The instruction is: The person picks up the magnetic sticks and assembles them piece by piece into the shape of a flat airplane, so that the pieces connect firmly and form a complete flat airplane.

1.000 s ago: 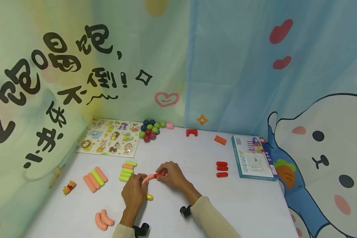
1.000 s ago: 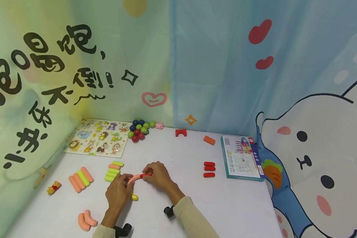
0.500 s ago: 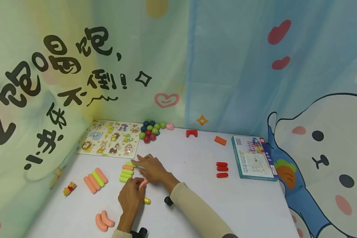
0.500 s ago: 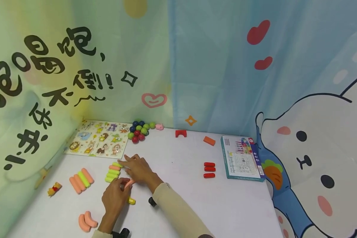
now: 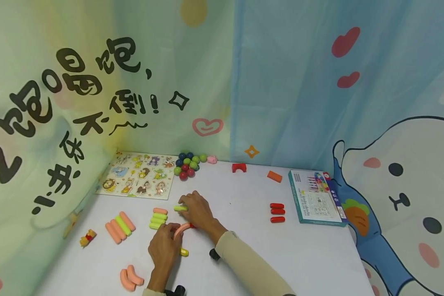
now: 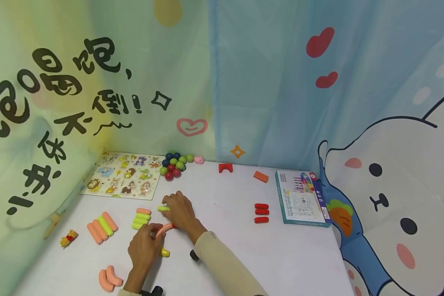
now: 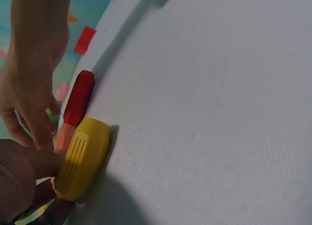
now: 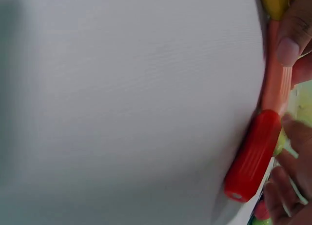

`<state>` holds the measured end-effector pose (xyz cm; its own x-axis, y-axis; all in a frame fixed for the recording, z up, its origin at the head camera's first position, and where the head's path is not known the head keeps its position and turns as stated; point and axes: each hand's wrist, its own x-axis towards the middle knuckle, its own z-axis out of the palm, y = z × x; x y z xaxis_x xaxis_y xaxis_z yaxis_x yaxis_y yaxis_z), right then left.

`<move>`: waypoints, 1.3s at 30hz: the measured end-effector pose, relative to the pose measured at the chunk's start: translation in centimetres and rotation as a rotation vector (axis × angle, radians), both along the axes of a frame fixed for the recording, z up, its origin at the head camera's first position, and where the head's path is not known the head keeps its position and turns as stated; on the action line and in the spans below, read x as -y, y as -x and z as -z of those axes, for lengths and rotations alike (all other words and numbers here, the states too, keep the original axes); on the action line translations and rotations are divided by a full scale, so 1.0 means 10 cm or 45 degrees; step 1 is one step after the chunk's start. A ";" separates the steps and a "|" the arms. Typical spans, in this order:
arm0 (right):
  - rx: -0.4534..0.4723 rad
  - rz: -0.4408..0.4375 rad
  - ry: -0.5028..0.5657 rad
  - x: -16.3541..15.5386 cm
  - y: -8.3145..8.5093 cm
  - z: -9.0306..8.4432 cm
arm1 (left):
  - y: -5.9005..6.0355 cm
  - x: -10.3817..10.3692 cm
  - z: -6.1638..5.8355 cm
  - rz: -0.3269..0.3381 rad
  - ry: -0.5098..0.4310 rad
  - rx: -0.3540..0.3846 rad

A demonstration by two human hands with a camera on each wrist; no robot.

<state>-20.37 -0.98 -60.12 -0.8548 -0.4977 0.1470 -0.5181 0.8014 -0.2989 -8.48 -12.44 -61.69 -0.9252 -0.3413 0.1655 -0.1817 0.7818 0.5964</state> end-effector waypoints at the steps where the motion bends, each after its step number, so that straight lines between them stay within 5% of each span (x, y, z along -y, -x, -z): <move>1: 0.039 0.009 0.004 0.00 0.00 0.00 | 0.00 0.00 0.00 -0.005 -0.001 0.005; 9: 0.231 0.068 -0.071 -0.17 -0.02 -0.06 | 0.05 0.00 -0.01 -0.021 0.011 0.025; 19: 0.277 0.299 0.231 -0.80 -0.25 -0.03 | 0.15 -0.03 -0.02 0.005 0.044 -0.017; 27: 0.282 0.222 0.333 -1.09 -0.60 0.05 | 0.17 0.00 -0.05 0.066 0.033 -0.005; 32: 0.281 0.144 0.322 -1.07 -0.77 0.04 | 0.06 0.10 -0.14 0.200 0.064 -0.007; 39: 0.337 0.068 0.343 -0.98 -0.92 0.05 | -0.12 0.17 -0.17 0.534 0.192 -0.035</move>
<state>-11.19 8.82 -60.58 -0.9043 -0.4252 0.0371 -0.3545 0.6998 -0.6202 -7.32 -14.19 -60.00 -0.9731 0.0926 0.2108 0.1840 0.8632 0.4702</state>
